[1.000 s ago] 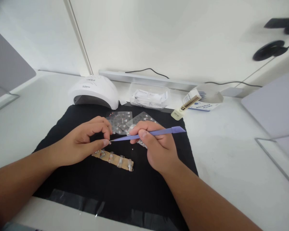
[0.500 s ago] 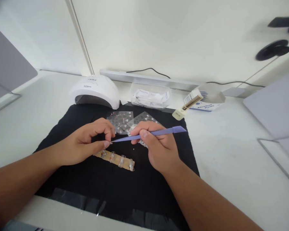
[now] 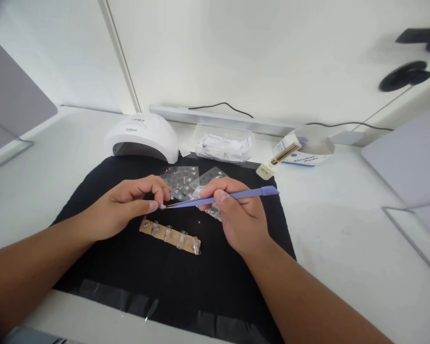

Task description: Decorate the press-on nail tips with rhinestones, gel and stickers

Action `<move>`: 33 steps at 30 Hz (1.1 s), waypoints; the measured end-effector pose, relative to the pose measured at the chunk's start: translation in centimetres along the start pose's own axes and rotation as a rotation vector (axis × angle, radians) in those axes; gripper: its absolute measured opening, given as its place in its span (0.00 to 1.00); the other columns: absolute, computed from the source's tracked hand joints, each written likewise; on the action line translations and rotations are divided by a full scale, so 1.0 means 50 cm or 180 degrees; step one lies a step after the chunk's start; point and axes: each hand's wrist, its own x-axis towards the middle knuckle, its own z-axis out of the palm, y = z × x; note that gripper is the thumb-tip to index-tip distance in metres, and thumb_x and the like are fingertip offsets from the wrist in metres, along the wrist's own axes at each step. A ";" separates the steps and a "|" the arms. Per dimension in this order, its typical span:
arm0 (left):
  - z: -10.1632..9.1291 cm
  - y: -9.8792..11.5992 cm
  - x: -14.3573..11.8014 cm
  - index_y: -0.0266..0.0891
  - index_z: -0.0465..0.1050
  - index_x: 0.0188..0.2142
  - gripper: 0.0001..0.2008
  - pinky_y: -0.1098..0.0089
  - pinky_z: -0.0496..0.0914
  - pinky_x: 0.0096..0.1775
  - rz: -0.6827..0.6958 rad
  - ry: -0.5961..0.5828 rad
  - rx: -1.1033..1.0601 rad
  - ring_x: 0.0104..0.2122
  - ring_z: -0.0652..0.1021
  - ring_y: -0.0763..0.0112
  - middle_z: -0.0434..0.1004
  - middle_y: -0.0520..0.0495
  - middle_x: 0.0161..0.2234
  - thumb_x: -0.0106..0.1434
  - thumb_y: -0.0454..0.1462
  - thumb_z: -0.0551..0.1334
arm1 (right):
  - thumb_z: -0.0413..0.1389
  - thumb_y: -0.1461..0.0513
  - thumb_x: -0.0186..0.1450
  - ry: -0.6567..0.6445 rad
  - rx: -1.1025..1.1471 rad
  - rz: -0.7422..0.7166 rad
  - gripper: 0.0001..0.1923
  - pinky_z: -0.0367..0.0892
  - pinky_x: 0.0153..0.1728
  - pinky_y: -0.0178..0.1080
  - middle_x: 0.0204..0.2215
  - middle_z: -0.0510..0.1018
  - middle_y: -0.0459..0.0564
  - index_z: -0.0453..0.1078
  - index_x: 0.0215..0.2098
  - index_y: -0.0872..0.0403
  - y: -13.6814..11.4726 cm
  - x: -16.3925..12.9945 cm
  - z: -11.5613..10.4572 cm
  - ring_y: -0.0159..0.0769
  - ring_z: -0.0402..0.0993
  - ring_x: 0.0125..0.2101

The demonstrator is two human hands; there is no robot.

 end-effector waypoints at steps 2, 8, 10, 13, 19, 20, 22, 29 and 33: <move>-0.001 0.000 0.002 0.39 0.70 0.31 0.04 0.66 0.66 0.43 -0.0031 0.0045 -0.0128 0.40 0.73 0.67 0.73 0.49 0.36 0.61 0.35 0.58 | 0.60 0.55 0.66 0.0042 -0.0009 0.0025 0.09 0.69 0.26 0.41 0.24 0.77 0.46 0.82 0.32 0.48 0.000 0.000 0.000 0.35 0.72 0.25; -0.002 -0.005 0.007 0.39 0.72 0.30 0.03 0.65 0.66 0.45 -0.0057 0.0040 -0.0518 0.41 0.74 0.65 0.75 0.48 0.36 0.59 0.34 0.59 | 0.61 0.56 0.65 0.0114 0.0075 0.0075 0.08 0.70 0.28 0.40 0.27 0.79 0.46 0.82 0.34 0.48 0.001 -0.001 0.000 0.33 0.74 0.26; -0.002 -0.007 0.008 0.39 0.72 0.30 0.03 0.65 0.66 0.46 -0.0067 0.0045 -0.0622 0.41 0.74 0.66 0.75 0.49 0.36 0.59 0.33 0.59 | 0.61 0.56 0.65 0.0112 0.0072 0.0061 0.08 0.70 0.28 0.40 0.27 0.80 0.46 0.82 0.34 0.48 0.001 -0.001 0.000 0.33 0.74 0.26; -0.002 -0.009 0.007 0.39 0.73 0.31 0.03 0.66 0.65 0.47 -0.0053 0.0061 -0.0788 0.41 0.74 0.67 0.74 0.50 0.37 0.59 0.32 0.60 | 0.61 0.56 0.65 0.0121 0.0049 0.0035 0.08 0.71 0.27 0.40 0.25 0.79 0.46 0.82 0.34 0.48 0.001 0.000 0.001 0.33 0.74 0.26; -0.002 -0.015 0.007 0.38 0.74 0.31 0.03 0.67 0.63 0.47 -0.0041 0.0074 -0.1039 0.42 0.73 0.68 0.74 0.49 0.37 0.58 0.32 0.61 | 0.62 0.54 0.65 0.0155 0.0088 0.0101 0.09 0.72 0.26 0.37 0.25 0.80 0.46 0.82 0.34 0.49 -0.003 0.000 0.003 0.32 0.75 0.24; -0.002 -0.016 0.007 0.38 0.74 0.31 0.03 0.67 0.63 0.47 -0.0047 0.0073 -0.1094 0.42 0.73 0.68 0.74 0.50 0.37 0.58 0.32 0.61 | 0.62 0.54 0.65 0.0147 0.0089 0.0126 0.09 0.72 0.25 0.37 0.24 0.80 0.46 0.82 0.34 0.49 -0.003 0.000 0.003 0.32 0.75 0.24; -0.002 -0.017 0.007 0.38 0.74 0.31 0.03 0.67 0.63 0.47 -0.0042 0.0071 -0.1177 0.42 0.73 0.68 0.75 0.50 0.37 0.58 0.31 0.61 | 0.62 0.54 0.65 0.0139 0.0085 0.0129 0.09 0.72 0.25 0.38 0.24 0.80 0.46 0.82 0.34 0.48 -0.003 0.000 0.003 0.33 0.75 0.24; 0.000 -0.017 0.006 0.39 0.75 0.31 0.03 0.67 0.62 0.47 -0.0053 0.0066 -0.1263 0.42 0.73 0.69 0.75 0.50 0.37 0.58 0.31 0.62 | 0.62 0.55 0.64 0.0175 0.0123 0.0164 0.08 0.71 0.23 0.39 0.24 0.81 0.48 0.82 0.33 0.48 -0.004 0.002 0.004 0.34 0.75 0.23; -0.002 -0.017 0.006 0.39 0.75 0.31 0.03 0.67 0.63 0.47 -0.0058 0.0078 -0.1309 0.42 0.73 0.69 0.75 0.50 0.37 0.58 0.31 0.62 | 0.62 0.55 0.64 0.0167 0.0183 0.0162 0.08 0.71 0.24 0.38 0.24 0.81 0.47 0.82 0.33 0.49 -0.007 0.002 0.006 0.33 0.75 0.23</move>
